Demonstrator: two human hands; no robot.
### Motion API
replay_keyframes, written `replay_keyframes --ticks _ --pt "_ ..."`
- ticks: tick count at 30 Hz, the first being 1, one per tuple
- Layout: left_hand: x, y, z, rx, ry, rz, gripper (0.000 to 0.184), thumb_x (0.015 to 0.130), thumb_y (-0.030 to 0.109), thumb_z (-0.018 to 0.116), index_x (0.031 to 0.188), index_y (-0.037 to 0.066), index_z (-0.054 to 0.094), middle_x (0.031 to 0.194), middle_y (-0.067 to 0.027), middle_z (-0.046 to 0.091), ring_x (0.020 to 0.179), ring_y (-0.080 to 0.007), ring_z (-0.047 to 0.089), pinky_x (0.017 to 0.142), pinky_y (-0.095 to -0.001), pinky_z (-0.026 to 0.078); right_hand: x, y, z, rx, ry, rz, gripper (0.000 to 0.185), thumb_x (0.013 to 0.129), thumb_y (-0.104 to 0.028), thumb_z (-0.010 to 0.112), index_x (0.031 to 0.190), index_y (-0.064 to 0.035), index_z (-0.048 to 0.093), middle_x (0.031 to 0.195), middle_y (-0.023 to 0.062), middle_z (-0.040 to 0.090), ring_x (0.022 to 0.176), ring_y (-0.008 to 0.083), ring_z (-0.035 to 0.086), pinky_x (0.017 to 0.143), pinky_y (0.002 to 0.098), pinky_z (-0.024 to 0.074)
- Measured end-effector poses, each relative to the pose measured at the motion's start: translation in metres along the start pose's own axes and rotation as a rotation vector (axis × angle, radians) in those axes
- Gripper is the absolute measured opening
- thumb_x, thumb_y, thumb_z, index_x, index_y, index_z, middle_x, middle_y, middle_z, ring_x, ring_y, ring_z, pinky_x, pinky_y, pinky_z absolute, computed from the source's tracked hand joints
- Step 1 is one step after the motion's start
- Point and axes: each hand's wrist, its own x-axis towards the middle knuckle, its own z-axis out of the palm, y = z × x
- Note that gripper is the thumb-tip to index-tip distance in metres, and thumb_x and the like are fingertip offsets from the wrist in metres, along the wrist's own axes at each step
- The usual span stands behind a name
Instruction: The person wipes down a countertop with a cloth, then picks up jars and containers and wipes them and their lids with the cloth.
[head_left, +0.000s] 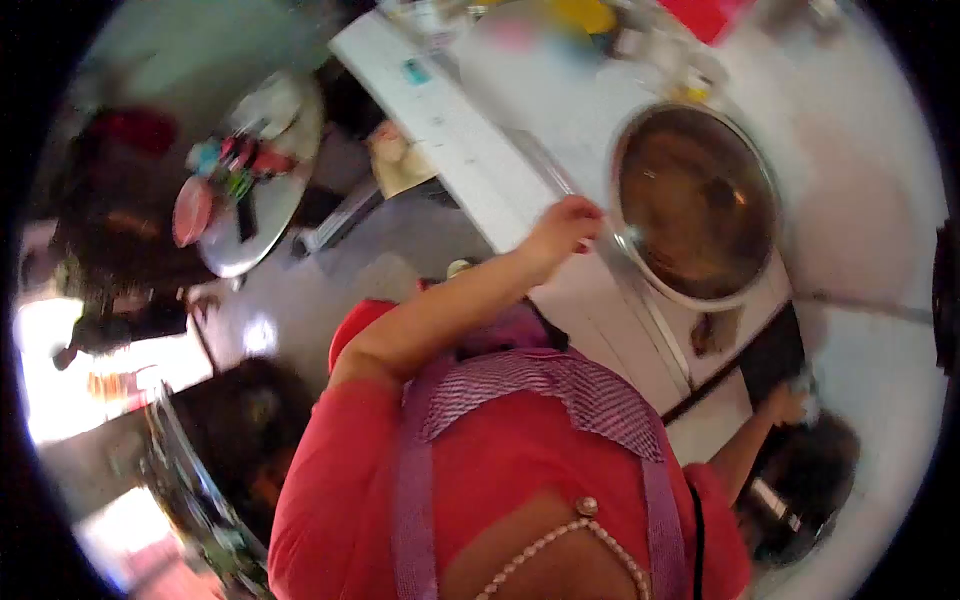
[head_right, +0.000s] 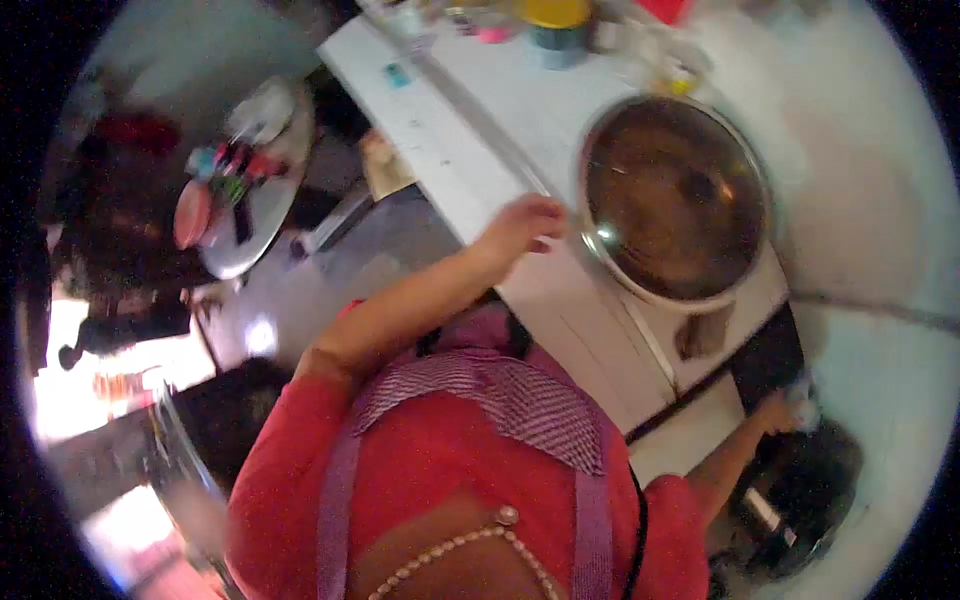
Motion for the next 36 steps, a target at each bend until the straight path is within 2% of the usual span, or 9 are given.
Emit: replay_keyframes --ticks 4,8,10,15,17,18,23,29,36 --pt "0.034 -0.027 0.017 0.042 0.124 0.071 0.054 0.08 0.022 0.067 0.126 0.009 0.041 0.111 -0.0075 0.052 0.092 -0.0208 0.054 0.072 -0.0354 0.049 -0.038 -0.069 -0.005 0.702 0.109 -0.795 0.055 0.086 -0.03 0.06 0.128 0.0033 0.046 0.131 0.0263 0.043 0.121 0.0406 0.04 0.103 0.0476 0.0313" --pt "0.04 -0.037 0.063 0.235 0.143 0.076 0.068 0.082 0.037 0.066 0.132 0.006 0.033 0.112 -0.0178 0.053 0.096 -0.0294 0.057 0.074 -0.0401 0.05 -0.1 -0.101 0.049 1.147 -0.671 -0.95 0.061 0.09 -0.035 0.054 0.135 0.0026 0.036 0.136 0.024 0.039 0.123 0.0367 0.042 0.103 0.0445 0.0331" --pt "0.055 -0.016 0.061 0.349 0.305 0.051 0.065 0.082 0.038 0.065 0.13 0.005 0.036 0.113 -0.0216 0.052 0.098 -0.0337 0.057 0.077 -0.0418 0.05 -0.179 -0.125 -0.083 0.709 -0.517 -0.979 0.064 0.082 -0.029 0.063 0.131 0.0035 0.039 0.131 0.0232 0.044 0.117 0.0382 0.046 0.098 0.0437 0.0383" --pt "0.073 -0.016 0.074 0.456 0.564 0.034 0.06 0.08 0.039 0.066 0.119 -0.002 0.043 0.114 -0.0261 0.051 0.103 -0.0393 0.055 0.086 -0.0458 0.046 -0.127 -0.118 0.024 0.615 -0.051 -1.282 0.044 0.084 -0.03 0.063 0.113 0.0018 0.057 0.112 0.0202 0.055 0.097 0.0378 0.053 0.079 0.0459 0.0444" --pt "0.065 -0.002 0.07 0.463 0.554 -0.016 0.061 0.081 0.042 0.065 0.119 0.0 0.042 0.114 -0.0256 0.051 0.106 -0.039 0.054 0.087 -0.0456 0.046 -0.139 -0.119 -0.044 0.253 -0.293 -1.111 0.06 0.082 -0.044 0.063 0.12 0.0008 0.054 0.128 0.0237 0.047 0.109 0.0416 0.049 0.09 0.0468 0.0414" --pt "0.072 -0.008 0.072 0.333 0.582 0.022 0.06 0.081 0.044 0.064 0.116 0.0 0.044 0.112 -0.026 0.053 0.103 -0.0403 0.055 0.085 -0.0465 0.046 -0.137 -0.107 -0.024 0.133 -0.157 -1.139 0.065 0.081 -0.047 0.062 0.126 -0.0008 0.05 0.135 0.0276 0.039 0.119 0.0436 0.042 0.096 0.0461 0.0392" --pt "0.075 -0.008 0.08 0.232 0.562 0.033 0.054 0.088 0.049 0.052 0.105 -0.002 0.043 0.098 -0.0297 0.058 0.093 -0.0444 0.057 0.079 -0.0496 0.045 -0.155 -0.101 -0.027 0.542 -0.066 -1.259 0.053 0.085 -0.032 0.061 0.123 0.0023 0.051 0.127 0.0274 0.046 0.114 0.042 0.046 0.093 0.0463 0.0409" --pt "0.077 -0.006 0.069 0.294 0.575 0.112 0.054 0.092 0.05 0.044 0.103 -0.003 0.044 0.093 -0.0299 0.06 0.092 -0.047 0.057 0.078 -0.0514 0.044 -0.134 -0.12 -0.025 1.214 -1.078 -0.647 0.049 0.082 -0.025 0.064 0.12 0.0028 0.049 0.112 0.0144 0.056 0.095 0.0227 0.056 0.079 0.0357 0.0463" --pt "0.07 0.012 0.02 0.439 0.685 0.156 0.056 0.091 0.052 0.045 0.101 -0.003 0.049 0.093 -0.0285 0.061 0.089 -0.0459 0.058 0.076 -0.0504 0.046 -0.157 -0.153 -0.053 1.131 -1.178 -0.518 0.047 0.082 -0.023 0.063 0.119 0.0029 0.05 0.108 0.0113 0.059 0.093 0.0188 0.056 0.079 0.0318 0.0462"
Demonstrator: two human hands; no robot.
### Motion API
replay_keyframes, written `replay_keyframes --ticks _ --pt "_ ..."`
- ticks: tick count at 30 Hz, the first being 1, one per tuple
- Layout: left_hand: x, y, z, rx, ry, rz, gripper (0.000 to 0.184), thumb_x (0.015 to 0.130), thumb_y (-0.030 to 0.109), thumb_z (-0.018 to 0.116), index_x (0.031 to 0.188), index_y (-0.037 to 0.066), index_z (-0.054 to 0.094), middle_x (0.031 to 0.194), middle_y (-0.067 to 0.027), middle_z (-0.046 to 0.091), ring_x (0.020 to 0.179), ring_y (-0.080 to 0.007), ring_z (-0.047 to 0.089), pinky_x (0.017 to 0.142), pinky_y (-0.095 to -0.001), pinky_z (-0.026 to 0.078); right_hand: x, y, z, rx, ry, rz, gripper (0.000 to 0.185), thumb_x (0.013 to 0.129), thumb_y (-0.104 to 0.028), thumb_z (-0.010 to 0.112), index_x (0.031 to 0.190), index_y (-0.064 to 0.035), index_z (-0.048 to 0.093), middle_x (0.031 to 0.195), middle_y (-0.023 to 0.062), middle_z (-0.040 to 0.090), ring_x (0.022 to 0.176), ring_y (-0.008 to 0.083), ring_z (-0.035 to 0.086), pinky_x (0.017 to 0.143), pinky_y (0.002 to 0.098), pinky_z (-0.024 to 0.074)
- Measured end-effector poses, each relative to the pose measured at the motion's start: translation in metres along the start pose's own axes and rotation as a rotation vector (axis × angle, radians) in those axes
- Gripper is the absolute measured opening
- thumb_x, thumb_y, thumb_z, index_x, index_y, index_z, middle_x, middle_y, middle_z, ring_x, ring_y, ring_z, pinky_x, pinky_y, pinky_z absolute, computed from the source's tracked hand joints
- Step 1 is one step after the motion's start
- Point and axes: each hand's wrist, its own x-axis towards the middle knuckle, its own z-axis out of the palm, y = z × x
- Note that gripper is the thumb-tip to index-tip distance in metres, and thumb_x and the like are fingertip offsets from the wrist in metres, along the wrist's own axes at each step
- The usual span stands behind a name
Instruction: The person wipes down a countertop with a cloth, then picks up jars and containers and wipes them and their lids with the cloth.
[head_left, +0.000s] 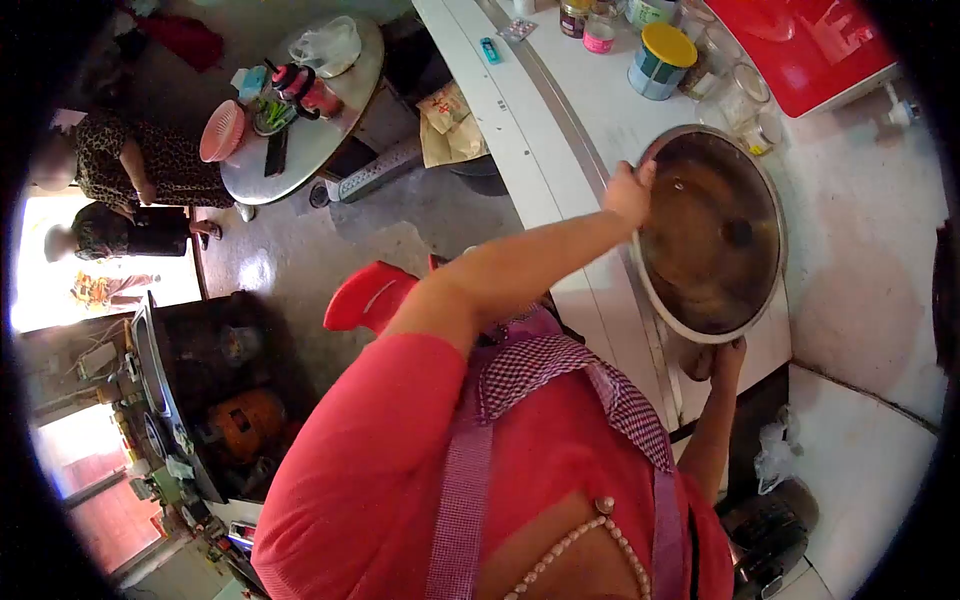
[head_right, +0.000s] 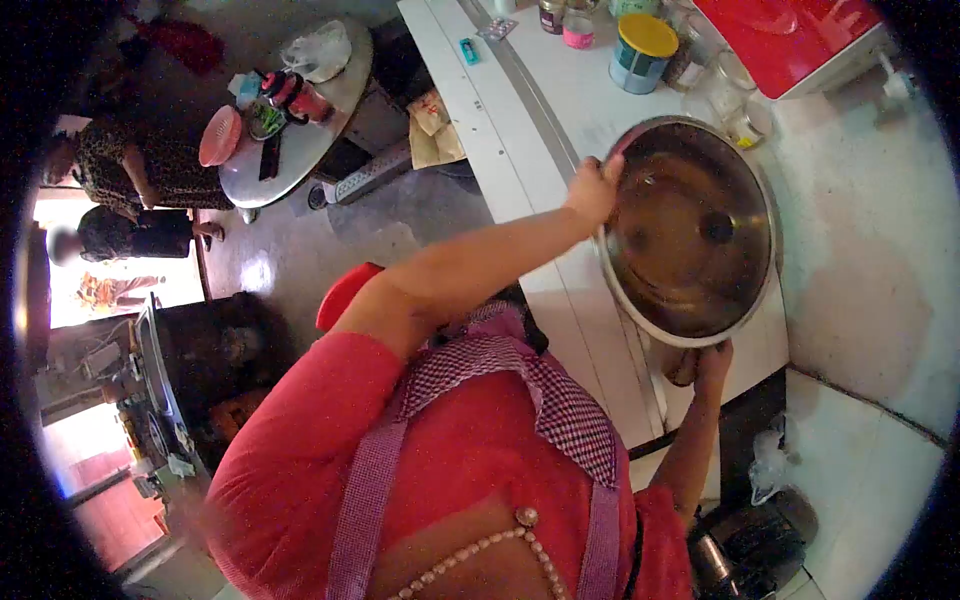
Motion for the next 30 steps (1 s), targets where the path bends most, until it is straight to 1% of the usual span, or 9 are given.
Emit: replay_keyframes --ticks 6,11,14,16,19,22,23,26,30 --pt "0.039 -0.036 -0.068 -0.005 0.06 -0.016 0.059 0.09 0.054 0.045 0.105 -0.003 0.054 0.103 -0.0283 0.06 0.097 -0.0443 0.057 0.082 -0.0488 0.046 -0.002 -0.028 0.066 -0.215 -0.313 -0.189 0.045 0.081 -0.026 0.063 0.111 0.0065 0.055 0.113 0.0126 0.058 0.101 0.0196 0.052 0.085 0.0326 0.0426" --pt "0.055 -0.057 -0.111 -0.105 0.156 -0.071 0.061 0.09 0.053 0.047 0.107 -0.004 0.055 0.104 -0.0279 0.06 0.102 -0.0397 0.057 0.088 -0.0445 0.043 0.025 -0.023 0.102 -0.251 -0.482 -0.249 0.063 0.08 -0.017 0.062 0.132 0.0053 0.036 0.133 0.0203 0.041 0.116 0.0278 0.045 0.097 0.0386 0.0357" --pt "0.058 -0.072 -0.132 -0.167 0.132 -0.064 0.062 0.09 0.053 0.046 0.109 -0.006 0.055 0.105 -0.0265 0.06 0.104 -0.0376 0.057 0.088 -0.0428 0.044 0.0 -0.051 0.105 -0.239 -0.371 -0.468 0.061 0.081 -0.019 0.063 0.131 0.004 0.037 0.132 0.0215 0.041 0.116 0.029 0.044 0.098 0.0409 0.0354" --pt "0.084 -0.067 -0.147 -0.133 0.128 -0.089 0.062 0.091 0.052 0.046 0.109 -0.007 0.055 0.105 -0.0262 0.06 0.104 -0.0371 0.057 0.088 -0.0425 0.044 0.054 -0.046 0.088 -0.246 -0.134 -0.403 0.055 0.083 -0.023 0.062 0.127 0.003 0.042 0.123 0.0211 0.047 0.11 0.0316 0.049 0.095 0.0437 0.0388" --pt "0.1 -0.08 -0.161 -0.137 0.129 -0.103 0.063 0.09 0.053 0.048 0.11 -0.006 0.055 0.108 -0.0264 0.059 0.105 -0.0374 0.057 0.089 -0.0443 0.044 0.094 -0.052 0.06 -0.706 0.086 -0.32 0.045 0.085 -0.024 0.06 0.12 0.0013 0.046 0.116 0.0168 0.049 0.104 0.0251 0.049 0.082 0.0347 0.0459" --pt "0.132 -0.099 -0.16 0.083 0.298 -0.068 0.065 0.088 0.056 0.049 0.107 -0.005 0.057 0.107 -0.0264 0.06 0.101 -0.0382 0.058 0.087 -0.0465 0.045 0.165 -0.043 0.073 -1.183 0.03 -0.321 0.045 0.088 -0.034 0.052 0.118 -0.0011 0.05 0.115 0.0165 0.053 0.102 0.0253 0.054 0.081 0.0368 0.0465" --pt "0.117 -0.078 -0.179 0.208 0.154 -0.099 0.065 0.087 0.056 0.049 0.106 -0.005 0.058 0.106 -0.0258 0.061 0.099 -0.0377 0.059 0.086 -0.047 0.045 0.166 -0.025 0.041 -1.364 0.039 -0.252 0.045 0.089 -0.037 0.05 0.118 -0.0018 0.051 0.115 0.0163 0.055 0.101 0.0254 0.055 0.081 0.0376 0.0467" --pt "0.129 -0.097 -0.184 0.274 0.088 0.011 0.062 0.088 0.054 0.048 0.111 -0.003 0.056 0.108 -0.0205 0.059 0.1 -0.0327 0.057 0.086 -0.0433 0.045 0.18 0.0 0.024 -1.133 0.305 -0.424 0.049 0.084 -0.034 0.056 0.122 -0.0041 0.05 0.125 0.0156 0.048 0.113 0.0278 0.047 0.092 0.0401 0.0385" --pt "0.149 -0.11 -0.188 -0.103 0.052 -0.001 0.058 0.089 0.05 0.048 0.117 0.0 0.053 0.11 -0.0134 0.058 0.101 -0.0261 0.055 0.086 -0.0383 0.045 0.166 -0.003 0.089 -0.765 0.461 -0.636 0.058 0.077 -0.029 0.064 0.128 -0.0071 0.049 0.14 0.0146 0.039 0.13 0.031 0.035 0.106 0.0435 0.0276"
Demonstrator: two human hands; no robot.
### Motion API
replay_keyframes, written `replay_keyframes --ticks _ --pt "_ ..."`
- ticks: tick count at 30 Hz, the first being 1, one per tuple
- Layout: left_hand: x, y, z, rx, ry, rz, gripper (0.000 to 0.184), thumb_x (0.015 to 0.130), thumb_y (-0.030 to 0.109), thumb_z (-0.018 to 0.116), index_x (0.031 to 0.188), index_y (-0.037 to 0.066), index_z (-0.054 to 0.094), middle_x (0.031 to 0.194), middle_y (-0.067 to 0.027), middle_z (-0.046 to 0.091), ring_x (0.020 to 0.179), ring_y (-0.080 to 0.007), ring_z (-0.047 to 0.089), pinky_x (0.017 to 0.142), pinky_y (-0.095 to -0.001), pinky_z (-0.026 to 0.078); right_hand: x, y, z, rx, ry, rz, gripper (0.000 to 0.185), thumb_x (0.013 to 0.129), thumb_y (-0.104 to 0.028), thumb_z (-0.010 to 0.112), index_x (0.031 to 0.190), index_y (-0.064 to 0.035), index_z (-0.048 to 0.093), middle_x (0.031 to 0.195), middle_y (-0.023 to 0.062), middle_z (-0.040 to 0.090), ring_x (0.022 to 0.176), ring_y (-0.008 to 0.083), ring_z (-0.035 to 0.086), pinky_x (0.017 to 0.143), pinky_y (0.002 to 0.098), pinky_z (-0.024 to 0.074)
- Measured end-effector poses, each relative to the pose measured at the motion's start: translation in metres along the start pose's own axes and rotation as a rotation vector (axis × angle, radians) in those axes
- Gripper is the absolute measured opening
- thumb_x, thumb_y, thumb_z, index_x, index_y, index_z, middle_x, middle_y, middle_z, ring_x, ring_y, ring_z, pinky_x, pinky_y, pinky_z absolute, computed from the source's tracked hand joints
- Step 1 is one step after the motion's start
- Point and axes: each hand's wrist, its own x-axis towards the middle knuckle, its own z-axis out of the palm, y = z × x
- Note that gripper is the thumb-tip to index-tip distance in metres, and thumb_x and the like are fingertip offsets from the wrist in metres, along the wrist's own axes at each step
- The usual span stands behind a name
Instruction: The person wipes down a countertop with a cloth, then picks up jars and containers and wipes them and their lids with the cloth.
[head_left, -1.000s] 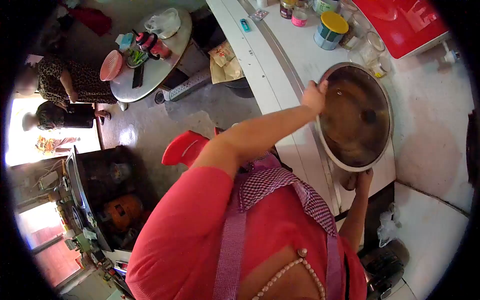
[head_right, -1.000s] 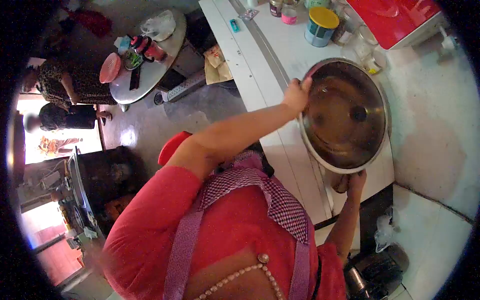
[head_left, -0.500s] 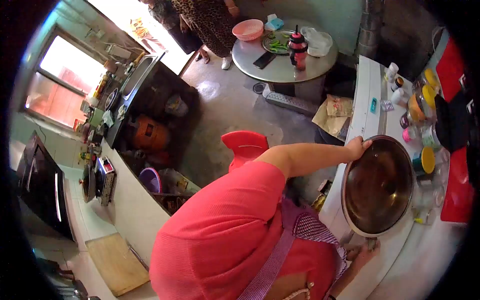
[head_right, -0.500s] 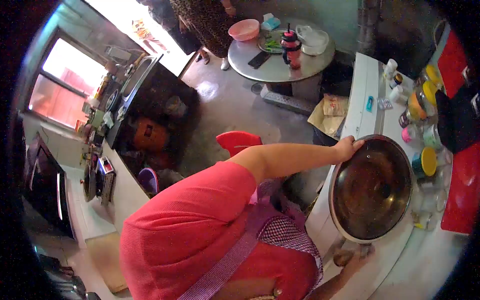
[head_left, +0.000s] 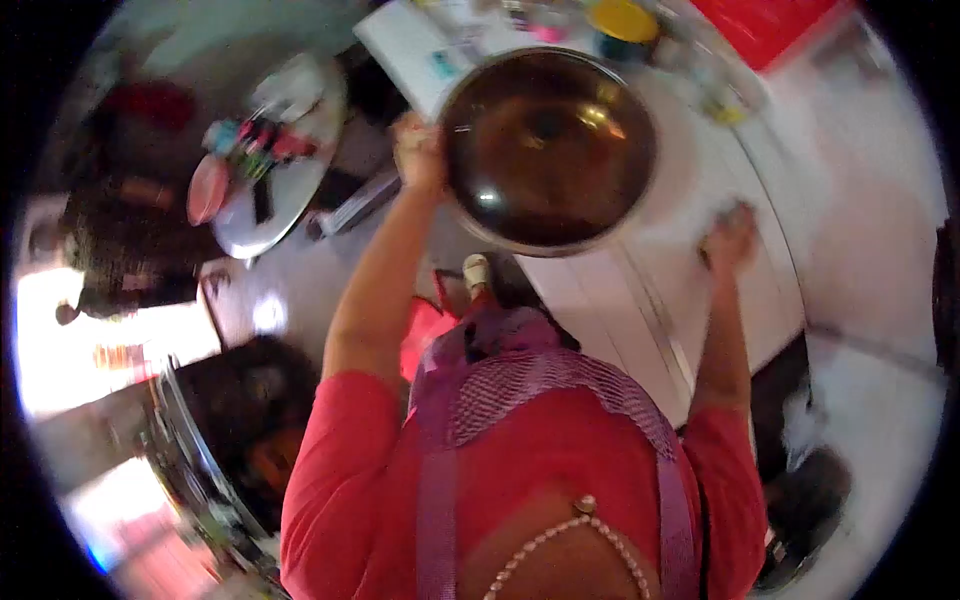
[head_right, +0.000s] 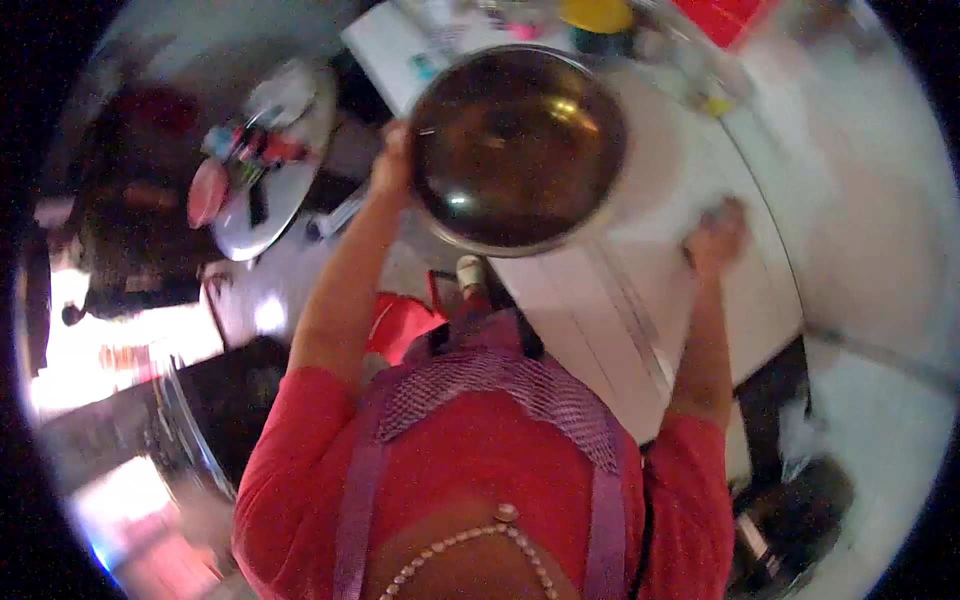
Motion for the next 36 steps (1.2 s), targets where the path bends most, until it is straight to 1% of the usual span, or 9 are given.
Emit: replay_keyframes --ticks 5,8,10,14,22,27,30,34,36 --pt "-0.032 0.006 -0.001 -0.415 -0.086 -0.018 0.054 0.093 0.047 0.045 0.122 0.002 0.051 0.115 -0.0094 0.056 0.104 -0.0224 0.055 0.089 -0.0355 0.045 -0.071 -0.064 -0.061 0.137 -0.346 -0.594 0.063 0.066 -0.011 0.06 0.127 -0.0077 0.046 0.128 0.0193 0.047 0.121 0.0391 0.04 0.103 0.0453 0.0313" --pt "-0.038 0.028 -0.005 -0.256 -0.048 -0.151 0.063 0.093 0.052 0.042 0.128 -0.001 0.047 0.12 -0.0122 0.055 0.107 -0.0247 0.055 0.09 -0.038 0.045 -0.07 -0.056 -0.097 -0.122 -0.462 -0.534 0.064 0.067 -0.012 0.06 0.129 -0.0143 0.046 0.127 0.0168 0.046 0.119 0.0369 0.041 0.099 0.0458 0.0335" --pt "-0.03 0.018 -0.005 -0.24 -0.031 -0.177 0.064 0.093 0.052 0.042 0.127 -0.002 0.047 0.119 -0.0131 0.056 0.105 -0.0249 0.056 0.089 -0.0378 0.046 -0.058 0.002 -0.093 -0.201 -0.392 -0.148 0.064 0.069 -0.011 0.059 0.131 -0.0196 0.047 0.124 0.0153 0.046 0.115 0.0346 0.043 0.095 0.0449 0.0355" --pt "-0.027 0.017 -0.007 -0.182 -0.005 -0.152 0.063 0.093 0.051 0.042 0.125 -0.003 0.048 0.116 -0.0131 0.057 0.102 -0.0251 0.057 0.087 -0.0367 0.047 -0.004 0.071 -0.065 -0.264 0.031 0.069 0.063 0.072 -0.018 0.065 0.132 -0.0188 0.045 0.122 0.0187 0.047 0.111 0.0366 0.047 0.089 0.0486 0.0414" --pt "-0.043 0.031 -0.001 -0.208 0.016 -0.166 0.059 0.095 0.05 0.041 0.124 -0.001 0.047 0.115 -0.012 0.057 0.102 -0.0242 0.056 0.087 -0.0362 0.047 0.066 -0.073 0.007 -0.201 -0.141 0.013 0.069 0.073 -0.031 0.067 0.134 -0.0103 0.04 0.131 0.0203 0.043 0.121 0.037 0.04 0.096 0.0495 0.0356" --pt "-0.042 0.034 -0.001 -0.206 -0.022 -0.145 0.059 0.095 0.05 0.039 0.128 0.001 0.046 0.118 -0.0109 0.056 0.105 -0.025 0.055 0.089 -0.0383 0.046 -0.007 -0.092 0.021 0.199 -0.488 -0.361 0.059 0.073 -0.013 0.06 0.13 -0.0072 0.047 0.136 0.0166 0.04 0.125 0.0337 0.037 0.099 0.0454 0.0362" --pt "-0.039 0.031 -0.001 -0.202 -0.028 -0.203 0.057 0.097 0.048 0.035 0.13 0.004 0.046 0.121 -0.0113 0.055 0.11 -0.027 0.053 0.091 -0.0397 0.044 -0.061 -0.095 -0.067 0.231 -0.451 -0.821 0.044 0.077 -0.019 0.058 0.12 -0.0077 0.055 0.114 0.0153 0.058 0.11 0.0335 0.053 0.093 0.039 0.0418" --pt "-0.02 0.002 -0.01 -0.373 -0.206 -0.117 0.054 0.097 0.045 0.035 0.131 0.004 0.043 0.124 -0.0111 0.053 0.112 -0.0281 0.052 0.094 -0.0404 0.044 -0.086 -0.018 -0.131 0.766 -0.618 0.379 0.036 0.075 -0.013 0.059 0.111 -0.0092 0.061 0.104 0.0116 0.063 0.102 0.0323 0.056 0.087 0.0395 0.0445" --pt "-0.046 0.033 0.002 -0.344 -0.127 -0.144 0.054 0.097 0.045 0.035 0.131 0.004 0.042 0.125 -0.011 0.053 0.112 -0.0282 0.053 0.095 -0.0404 0.044 -0.092 0.068 -0.145 -0.091 -0.154 -0.1 0.029 0.075 -0.01 0.058 0.104 -0.0055 0.063 0.105 0.0115 0.064 0.101 0.0302 0.057 0.088 0.0382 0.044"
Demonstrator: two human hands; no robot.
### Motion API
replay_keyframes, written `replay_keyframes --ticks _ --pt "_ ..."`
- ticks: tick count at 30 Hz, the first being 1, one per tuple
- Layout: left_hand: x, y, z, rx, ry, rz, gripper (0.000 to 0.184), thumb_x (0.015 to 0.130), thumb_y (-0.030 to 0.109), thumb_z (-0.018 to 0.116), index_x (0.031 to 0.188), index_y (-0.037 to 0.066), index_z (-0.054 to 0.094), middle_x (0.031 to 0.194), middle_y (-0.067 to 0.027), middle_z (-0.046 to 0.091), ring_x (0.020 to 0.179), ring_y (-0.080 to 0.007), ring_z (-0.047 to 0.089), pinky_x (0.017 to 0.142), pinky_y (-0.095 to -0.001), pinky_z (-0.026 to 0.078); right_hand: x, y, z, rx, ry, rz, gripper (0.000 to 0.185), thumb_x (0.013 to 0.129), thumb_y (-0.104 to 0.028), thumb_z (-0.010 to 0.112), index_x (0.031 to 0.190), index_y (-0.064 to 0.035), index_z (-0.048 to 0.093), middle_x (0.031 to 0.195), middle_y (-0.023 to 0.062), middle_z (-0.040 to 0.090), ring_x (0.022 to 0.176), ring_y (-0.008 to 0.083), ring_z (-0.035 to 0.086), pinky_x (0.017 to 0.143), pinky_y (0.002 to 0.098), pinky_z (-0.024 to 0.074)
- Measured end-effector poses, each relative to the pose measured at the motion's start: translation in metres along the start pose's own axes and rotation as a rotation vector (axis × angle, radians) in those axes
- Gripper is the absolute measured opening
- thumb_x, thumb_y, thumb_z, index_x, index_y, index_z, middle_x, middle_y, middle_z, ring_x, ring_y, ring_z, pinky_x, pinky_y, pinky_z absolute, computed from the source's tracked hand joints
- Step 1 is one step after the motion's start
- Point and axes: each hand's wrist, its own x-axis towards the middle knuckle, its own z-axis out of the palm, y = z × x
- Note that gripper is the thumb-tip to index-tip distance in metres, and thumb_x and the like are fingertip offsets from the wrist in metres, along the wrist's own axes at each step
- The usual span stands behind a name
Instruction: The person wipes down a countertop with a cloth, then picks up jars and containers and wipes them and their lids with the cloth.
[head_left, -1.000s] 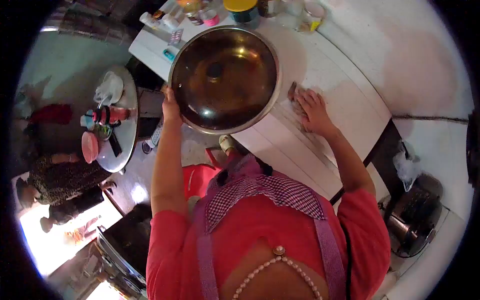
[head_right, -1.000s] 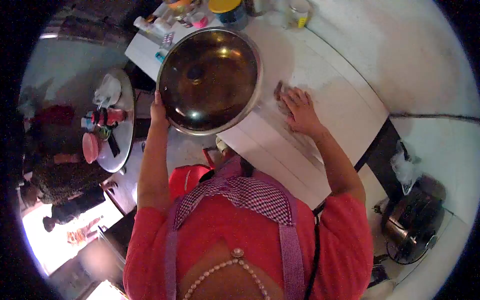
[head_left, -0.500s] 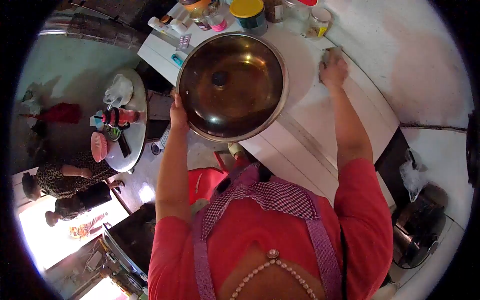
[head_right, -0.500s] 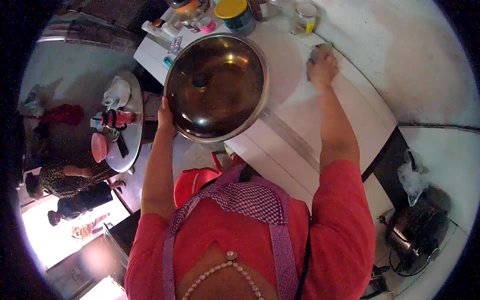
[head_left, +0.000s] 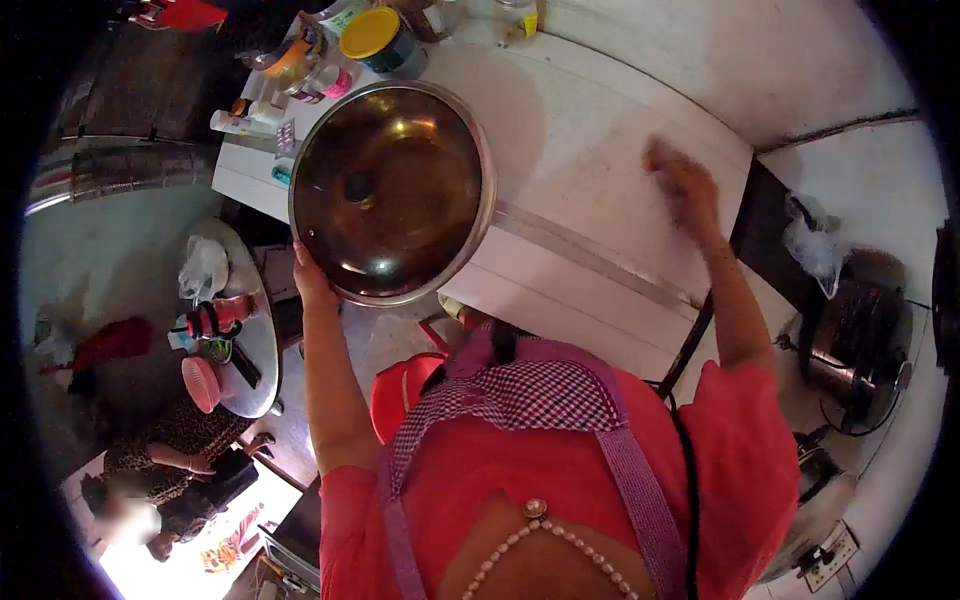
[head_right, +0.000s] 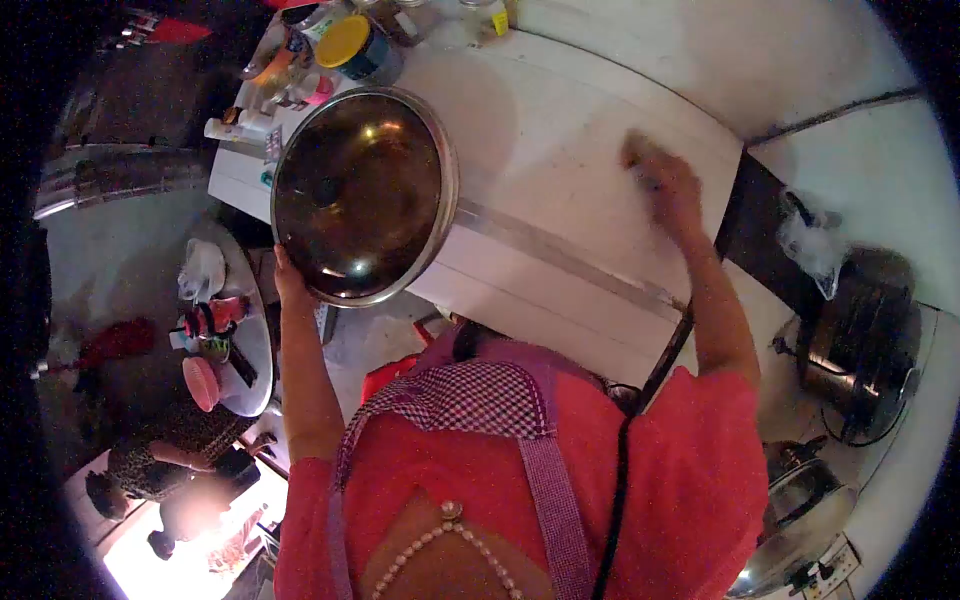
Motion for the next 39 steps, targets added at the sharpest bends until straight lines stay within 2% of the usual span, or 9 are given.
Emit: replay_keyframes --ticks 1,2,5,10,14,19,26,35,39 --pt "-0.006 0.005 0.005 0.024 0.016 -0.001 0.055 0.097 0.046 0.035 0.132 0.004 0.042 0.126 -0.011 0.052 0.112 -0.0283 0.052 0.095 -0.0404 0.044 0.013 -0.001 -0.038 0.016 -0.159 0.264 0.035 0.075 -0.01 0.057 0.11 -0.0049 0.06 0.113 0.0124 0.061 0.106 0.0324 0.055 0.089 0.0403 0.0437" --pt "-0.011 0.008 0.009 0.045 0.033 0.0 0.055 0.097 0.046 0.035 0.132 0.004 0.041 0.127 -0.0109 0.052 0.113 -0.0285 0.052 0.095 -0.0404 0.044 -0.012 0.075 0.003 -0.138 0.232 0.221 0.044 0.074 -0.011 0.056 0.118 -0.0094 0.056 0.12 0.0144 0.057 0.109 0.0353 0.051 0.09 0.0435 0.0428" --pt "-0.005 0.003 0.004 0.05 0.001 0.028 0.055 0.097 0.046 0.036 0.133 0.004 0.041 0.128 -0.0106 0.051 0.113 -0.0287 0.052 0.096 -0.0405 0.044 0.005 0.059 0.01 -0.414 0.236 0.571 0.054 0.072 -0.012 0.056 0.125 -0.0101 0.05 0.125 0.0162 0.052 0.112 0.0375 0.047 0.093 0.045 0.0405" --pt "0.019 -0.01 -0.018 0.054 -0.084 0.071 0.056 0.097 0.047 0.036 0.133 0.004 0.041 0.129 -0.0105 0.05 0.114 -0.0288 0.051 0.096 -0.0406 0.043 0.005 -0.049 0.009 0.04 -0.047 -0.073 0.056 0.066 0.001 0.055 0.121 -0.0112 0.053 0.118 0.0169 0.055 0.114 0.036 0.048 0.099 0.0453 0.0359" --pt "0.008 -0.001 -0.008 0.092 -0.033 0.034 0.059 0.097 0.048 0.036 0.134 0.002 0.039 0.13 -0.0114 0.05 0.115 -0.0278 0.051 0.096 -0.0395 0.043 0.006 0.008 -0.01 0.004 -0.251 0.037 0.054 0.068 0.003 0.054 0.121 -0.0119 0.054 0.117 0.0136 0.058 0.11 0.0354 0.051 0.096 0.045 0.0394" --pt "-0.005 0.007 0.006 0.151 0.039 0.029 0.061 0.097 0.048 0.034 0.134 0.0 0.038 0.13 -0.0117 0.05 0.116 -0.0269 0.051 0.096 -0.0388 0.043 0.07 0.011 -0.009 -0.017 0.119 0.522 0.045 0.074 -0.002 0.053 0.116 -0.0158 0.056 0.117 0.0111 0.059 0.108 0.0336 0.053 0.091 0.0451 0.0418" --pt "0.005 0.002 -0.002 0.089 -0.01 0.006 0.06 0.097 0.049 0.034 0.133 0.002 0.041 0.128 -0.0111 0.051 0.113 -0.027 0.052 0.096 -0.0395 0.042 0.096 -0.023 0.055 -0.186 0.027 0.083 0.046 0.077 -0.005 0.052 0.121 -0.0205 0.053 0.121 0.009 0.056 0.109 0.0349 0.051 0.09 0.0442 0.0438" --pt "0.006 -0.002 -0.011 0.11 0.027 -0.017 0.06 0.095 0.052 0.037 0.13 0.003 0.045 0.123 -0.01 0.054 0.11 -0.0274 0.054 0.093 -0.0391 0.044 0.07 0.068 -0.011 -0.472 -0.137 0.724 0.037 0.08 -0.016 0.054 0.117 -0.0133 0.054 0.115 0.0109 0.056 0.106 0.0328 0.054 0.084 0.0474 0.0475" --pt "0.017 -0.007 -0.017 0.11 0.025 -0.017 0.062 0.094 0.052 0.038 0.129 0.002 0.045 0.123 -0.0105 0.055 0.108 -0.0276 0.055 0.093 -0.0388 0.045 0.107 0.024 0.024 -0.385 -0.043 0.534 0.034 0.082 -0.018 0.051 0.115 -0.0111 0.056 0.115 0.0111 0.056 0.11 0.0319 0.053 0.087 0.0476 0.0451"
